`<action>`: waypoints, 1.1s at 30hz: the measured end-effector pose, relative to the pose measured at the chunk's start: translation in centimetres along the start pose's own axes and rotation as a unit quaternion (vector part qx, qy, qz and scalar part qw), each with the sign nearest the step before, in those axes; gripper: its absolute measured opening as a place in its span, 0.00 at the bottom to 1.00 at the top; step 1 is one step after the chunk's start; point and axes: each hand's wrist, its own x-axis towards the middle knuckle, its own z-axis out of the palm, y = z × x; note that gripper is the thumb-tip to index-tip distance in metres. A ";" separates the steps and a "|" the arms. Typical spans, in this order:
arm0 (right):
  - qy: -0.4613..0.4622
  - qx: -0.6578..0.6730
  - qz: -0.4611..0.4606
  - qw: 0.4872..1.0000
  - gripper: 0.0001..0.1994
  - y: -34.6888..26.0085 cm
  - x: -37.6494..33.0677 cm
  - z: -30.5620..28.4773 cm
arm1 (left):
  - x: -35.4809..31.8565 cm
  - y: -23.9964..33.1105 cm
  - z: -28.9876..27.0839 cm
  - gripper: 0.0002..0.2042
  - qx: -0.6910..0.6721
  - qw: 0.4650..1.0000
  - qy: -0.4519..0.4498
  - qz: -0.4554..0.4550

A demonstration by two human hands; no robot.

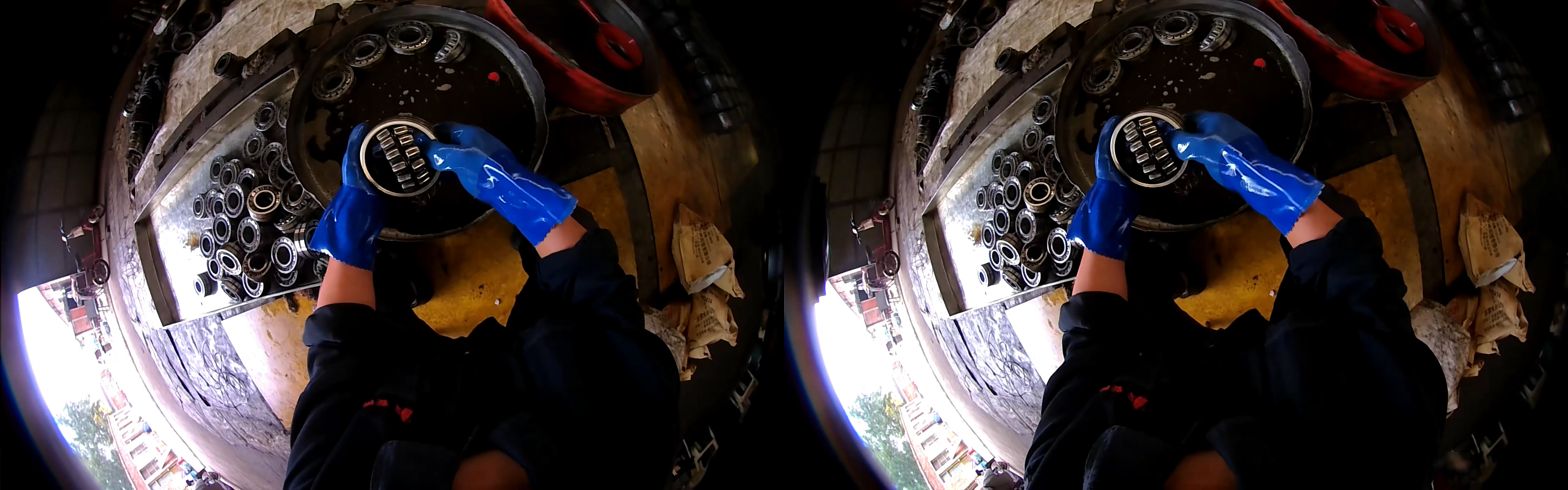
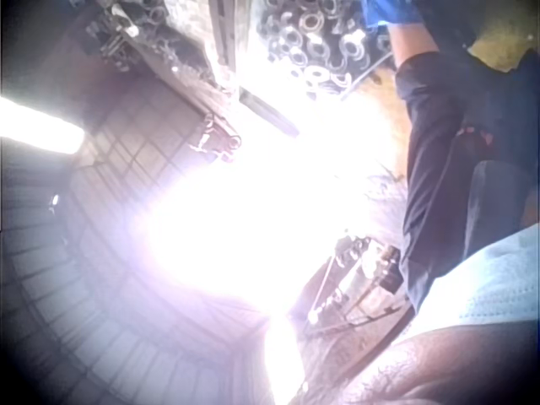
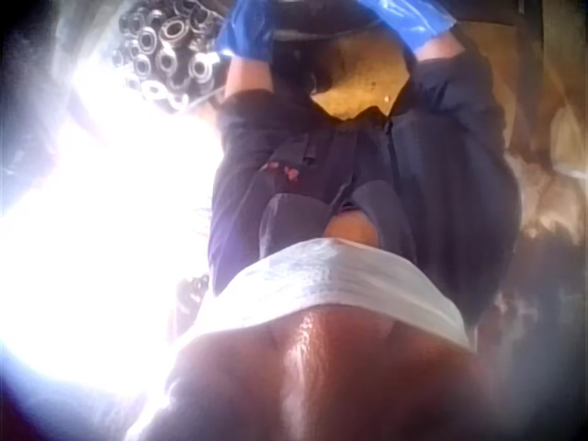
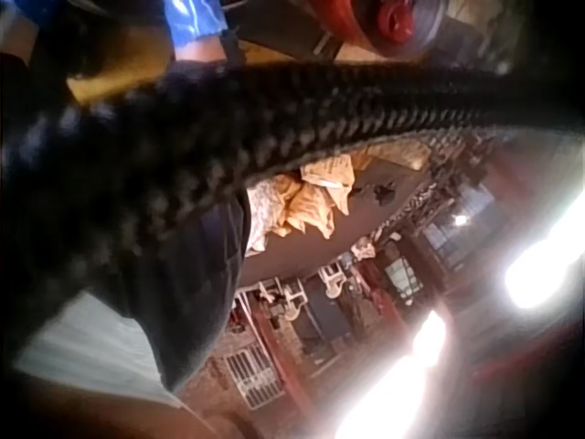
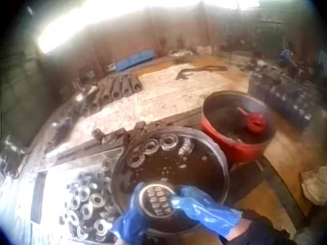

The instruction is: The person repeatedly picks up metal bearings from a tray, dips them into a dark liquid in a bucket, and places them back into the tray. The process is repeated for multiple bearings throughout the clip.

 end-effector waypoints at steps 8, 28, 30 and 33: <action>0.054 0.193 0.010 0.980 0.28 2.2 0.9 -0.3 | -0.6 0.1 1.2 0.26 0.003 1.000 0.008 0.016; 0.220 -0.050 0.004 0.974 0.31 1.5 0.8 0.0 | -1.6 -0.4 2.5 0.40 0.285 0.945 0.046 0.154; 0.205 -0.019 0.006 0.979 0.32 1.7 0.7 -0.2 | -2.0 -1.0 2.3 0.38 0.363 0.908 0.048 0.202; 0.185 0.015 0.006 0.983 0.32 1.7 0.6 -0.6 | -4.0 -0.9 4.0 0.37 0.373 0.898 0.062 0.224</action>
